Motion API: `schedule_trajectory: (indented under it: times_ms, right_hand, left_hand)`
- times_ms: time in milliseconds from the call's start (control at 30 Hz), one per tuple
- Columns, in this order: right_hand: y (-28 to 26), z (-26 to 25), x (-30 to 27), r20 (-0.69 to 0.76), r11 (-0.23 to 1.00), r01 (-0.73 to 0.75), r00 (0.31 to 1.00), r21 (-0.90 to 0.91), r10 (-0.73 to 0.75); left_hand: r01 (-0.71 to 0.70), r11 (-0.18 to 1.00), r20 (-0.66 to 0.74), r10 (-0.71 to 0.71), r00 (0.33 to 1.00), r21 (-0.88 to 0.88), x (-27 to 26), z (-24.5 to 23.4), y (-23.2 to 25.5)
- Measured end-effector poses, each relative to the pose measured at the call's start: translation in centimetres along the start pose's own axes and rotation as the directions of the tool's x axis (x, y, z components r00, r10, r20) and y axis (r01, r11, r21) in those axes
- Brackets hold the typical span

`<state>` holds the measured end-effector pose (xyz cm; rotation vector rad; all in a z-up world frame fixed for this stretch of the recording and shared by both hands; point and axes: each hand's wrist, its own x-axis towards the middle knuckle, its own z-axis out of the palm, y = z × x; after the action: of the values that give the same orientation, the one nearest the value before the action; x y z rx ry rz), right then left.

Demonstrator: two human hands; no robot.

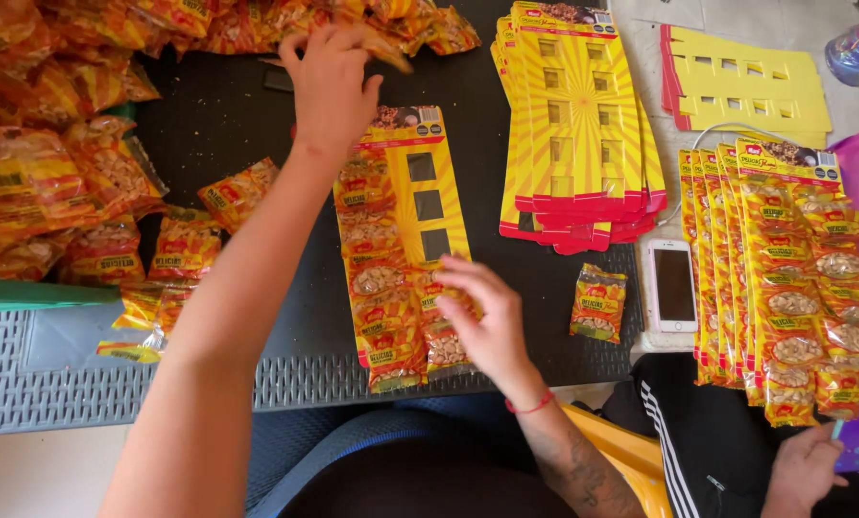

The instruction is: The person places small snack packets into the slots of a yellow cardboard backing card. They pick packets from a pile on the left, insert them into the card, and then move the completed card to a stack on the right. The process is repeated for multiple cards.

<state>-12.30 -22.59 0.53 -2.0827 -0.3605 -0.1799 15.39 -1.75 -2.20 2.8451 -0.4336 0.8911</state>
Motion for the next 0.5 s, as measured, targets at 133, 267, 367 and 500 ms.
schedule_trajectory:
  times_ms: [133, 267, 367, 500]
  right_hand:
    - [1.8, -2.0, 3.0, 0.092, 0.709, -0.28, 0.952, 0.647, 0.292]
    - [1.9, -0.7, 7.2, 0.02, 0.337, -0.166, 0.917, 0.927, 0.397]
    - [1.7, -0.6, 7.4, -0.111, 0.486, -0.17, 0.86, 0.857, 0.498]
    - [-0.6, -2.1, 6.5, -0.031, 0.706, -0.24, 0.937, 0.667, 0.348]
  left_hand:
    - [-0.218, 0.863, -0.294, 0.086, 0.952, -0.455, -3.6, -7.7, 6.1]
    - [-0.527, 0.603, -0.408, 0.337, 0.849, -0.599, -9.3, -7.2, 12.0]
    - [-0.339, 0.415, -0.239, 0.275, 0.931, -0.844, -9.8, -12.1, 11.5]
    - [-0.081, 0.349, -0.072, 0.038, 0.997, -0.934, -9.1, -13.3, 9.0]
